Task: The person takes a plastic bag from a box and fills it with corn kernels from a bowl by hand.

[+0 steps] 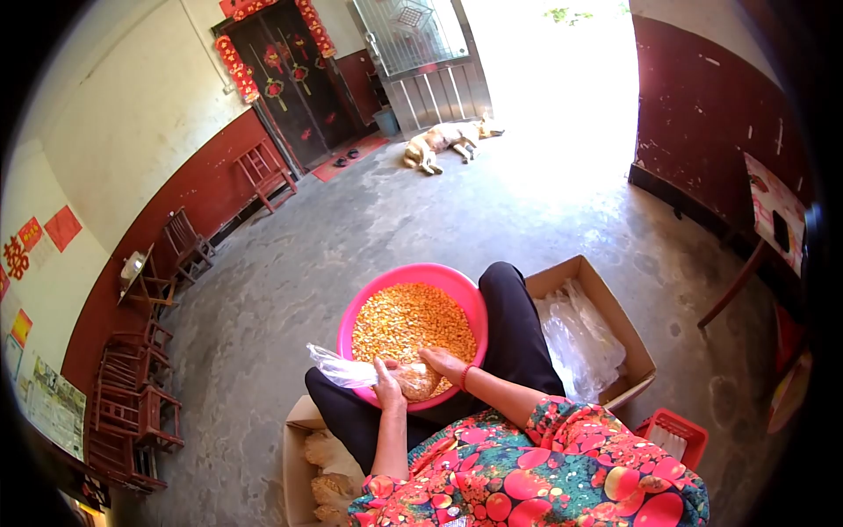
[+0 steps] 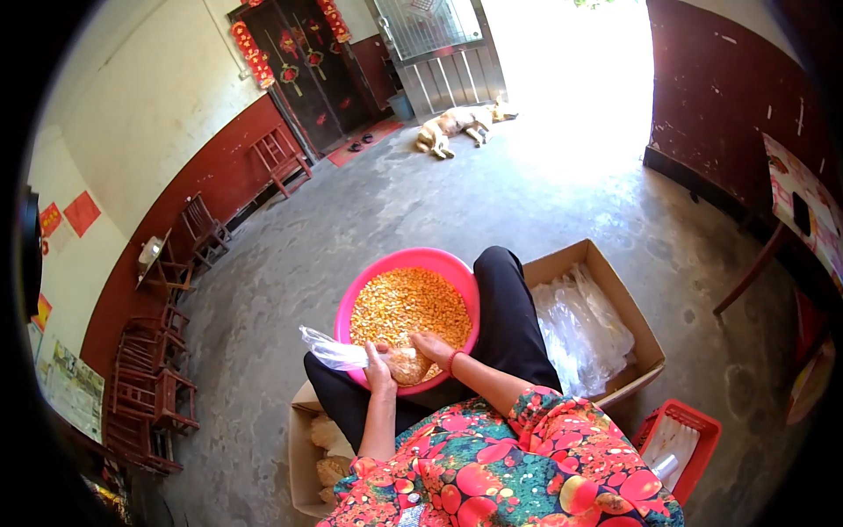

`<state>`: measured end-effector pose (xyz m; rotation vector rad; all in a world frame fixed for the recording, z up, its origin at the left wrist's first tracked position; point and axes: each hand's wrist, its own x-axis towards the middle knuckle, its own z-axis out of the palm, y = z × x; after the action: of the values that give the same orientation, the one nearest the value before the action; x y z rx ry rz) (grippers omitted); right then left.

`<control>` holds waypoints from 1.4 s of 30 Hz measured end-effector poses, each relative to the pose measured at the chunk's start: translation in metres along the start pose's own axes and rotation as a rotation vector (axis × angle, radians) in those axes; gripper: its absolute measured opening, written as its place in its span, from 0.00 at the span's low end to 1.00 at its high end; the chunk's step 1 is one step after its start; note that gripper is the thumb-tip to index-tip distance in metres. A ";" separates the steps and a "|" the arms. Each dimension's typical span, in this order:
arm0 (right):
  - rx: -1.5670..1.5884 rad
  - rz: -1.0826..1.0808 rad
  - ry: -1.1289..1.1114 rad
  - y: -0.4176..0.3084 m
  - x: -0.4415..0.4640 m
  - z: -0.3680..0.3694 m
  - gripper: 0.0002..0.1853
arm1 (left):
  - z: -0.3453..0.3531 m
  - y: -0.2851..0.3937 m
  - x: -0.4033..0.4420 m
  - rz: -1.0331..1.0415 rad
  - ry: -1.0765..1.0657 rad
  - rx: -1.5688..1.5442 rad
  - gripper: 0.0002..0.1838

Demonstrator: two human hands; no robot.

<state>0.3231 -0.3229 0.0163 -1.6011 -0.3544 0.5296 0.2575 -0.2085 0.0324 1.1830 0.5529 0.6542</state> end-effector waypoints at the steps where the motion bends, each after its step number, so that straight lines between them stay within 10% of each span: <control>1: 0.007 0.045 0.004 -0.001 0.000 0.000 0.24 | 0.000 0.001 0.000 -0.015 0.020 -0.034 0.20; 24: 0.893 0.402 -0.579 -0.023 -0.009 -0.004 0.28 | -0.015 0.005 0.014 -0.186 -0.095 -0.559 0.21; 42: 0.768 0.375 -0.262 -0.020 -0.007 0.001 0.26 | 0.001 0.012 -0.004 -0.031 -0.286 -0.143 0.11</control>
<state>0.3181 -0.3237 0.0370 -0.8467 -0.0188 1.0256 0.2538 -0.2090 0.0443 1.1074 0.2785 0.4788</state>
